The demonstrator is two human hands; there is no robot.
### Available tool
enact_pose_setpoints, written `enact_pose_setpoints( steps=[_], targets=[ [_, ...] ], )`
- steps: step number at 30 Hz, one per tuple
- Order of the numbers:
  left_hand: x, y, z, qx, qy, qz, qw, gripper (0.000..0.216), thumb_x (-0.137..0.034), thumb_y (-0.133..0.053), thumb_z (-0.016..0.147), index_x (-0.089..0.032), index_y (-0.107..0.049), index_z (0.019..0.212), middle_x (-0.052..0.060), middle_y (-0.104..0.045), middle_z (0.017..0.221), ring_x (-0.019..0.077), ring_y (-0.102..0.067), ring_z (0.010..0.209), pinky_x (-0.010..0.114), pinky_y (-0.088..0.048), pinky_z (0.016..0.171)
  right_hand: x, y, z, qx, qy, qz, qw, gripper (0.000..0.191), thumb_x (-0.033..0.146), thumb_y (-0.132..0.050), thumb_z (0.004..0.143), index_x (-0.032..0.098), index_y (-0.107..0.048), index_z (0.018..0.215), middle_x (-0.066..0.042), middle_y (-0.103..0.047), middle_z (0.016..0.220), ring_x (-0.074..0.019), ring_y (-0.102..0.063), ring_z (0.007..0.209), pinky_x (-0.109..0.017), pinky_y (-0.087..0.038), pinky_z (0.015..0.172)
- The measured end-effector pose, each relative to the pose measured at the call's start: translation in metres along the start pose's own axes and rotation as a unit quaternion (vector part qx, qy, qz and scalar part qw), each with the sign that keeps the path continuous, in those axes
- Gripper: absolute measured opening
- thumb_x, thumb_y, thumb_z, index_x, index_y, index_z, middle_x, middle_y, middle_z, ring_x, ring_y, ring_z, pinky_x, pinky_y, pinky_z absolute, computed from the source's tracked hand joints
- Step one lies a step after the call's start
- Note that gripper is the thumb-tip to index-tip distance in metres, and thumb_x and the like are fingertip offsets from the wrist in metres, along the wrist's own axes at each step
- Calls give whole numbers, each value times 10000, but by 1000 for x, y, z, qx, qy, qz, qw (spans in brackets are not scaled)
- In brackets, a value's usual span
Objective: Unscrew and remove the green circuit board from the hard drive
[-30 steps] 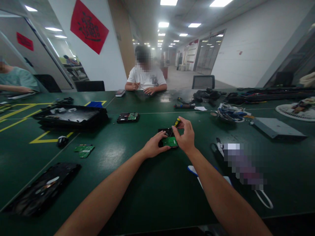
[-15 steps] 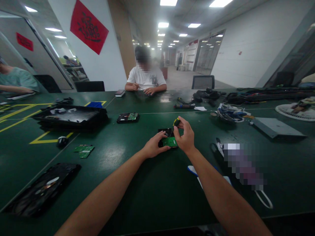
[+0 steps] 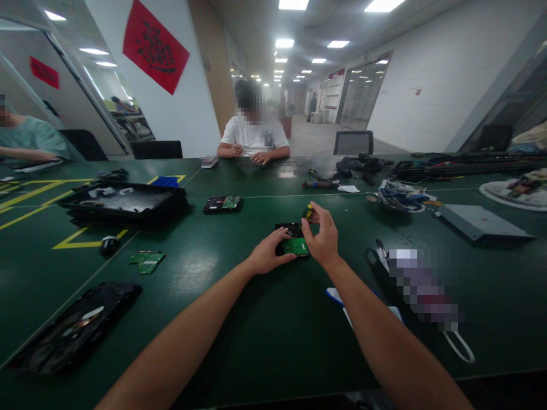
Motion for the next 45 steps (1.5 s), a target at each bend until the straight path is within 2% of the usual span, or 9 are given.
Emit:
enact_pose_setpoints(
  steps=[7,12,17,27,33,37,41,45],
  targets=[
    [0,-1,0,-3,-1,1,1000,614,-490,-771,800,-251,-574,1331,124,-487,1540,304,-378,1488,510,-355,1202,-1,-1,-1,0,-3,6,1000,499,297,-571,967,245,-455,1450,-135,-617,1301,-244,-668,1015,-456,-618,875],
    [0,0,0,2,-1,4,1000,615,-513,-768,797,-258,-579,1323,118,-490,1540,310,-384,1483,516,-359,1198,1,0,0,-6,-3,-4,1000,490,337,-598,952,253,-488,1422,-122,-621,1226,-245,-651,982,-458,-622,844],
    [-1,0,0,-1,1,1,1000,610,-505,-769,798,-261,-579,1324,116,-495,1535,309,-388,1481,519,-362,1195,1,0,0,2,1,1,1000,502,316,-557,970,262,-459,1459,-129,-608,1302,-254,-658,1034,-465,-620,876],
    [1,0,0,-1,-1,-5,1000,620,-493,-782,788,-266,-577,1327,114,-495,1535,315,-372,1489,521,-354,1201,-2,-1,-1,-5,-8,-2,1000,485,356,-574,969,249,-476,1432,-132,-622,1292,-261,-664,1042,-469,-621,860],
    [2,0,0,-3,-2,5,1000,616,-516,-764,802,-259,-576,1329,117,-488,1542,310,-377,1487,512,-358,1202,-1,1,2,-18,-13,-5,1000,377,349,-518,1002,237,-532,1362,-125,-661,1266,-257,-667,1076,-450,-595,891],
    [3,0,0,1,-1,5,1000,608,-520,-761,802,-258,-580,1321,110,-482,1549,310,-370,1491,514,-344,1210,5,6,10,-20,-11,-15,1000,300,337,-551,984,225,-595,1259,-104,-691,1163,-224,-672,937,-401,-585,812],
    [4,-1,1,4,-1,7,1000,612,-524,-757,805,-253,-577,1324,113,-481,1550,304,-374,1489,501,-342,1214,13,9,20,0,-41,3,999,281,346,-621,935,214,-613,1182,-68,-688,1036,-175,-628,754,-347,-554,719],
    [5,-1,0,4,-4,14,1000,608,-537,-750,808,-249,-581,1316,110,-474,1556,300,-362,1497,501,-328,1223,19,10,29,46,-68,26,996,312,363,-619,923,245,-639,1212,-64,-648,1080,-148,-591,703,-325,-541,708]
  ],
)
Point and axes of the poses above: each hand's wrist, its own z-axis towards the middle knuckle, its own y-axis out of the back of the hand, x = y × z, the point moved 2 cm from there along z, towards the middle knuckle
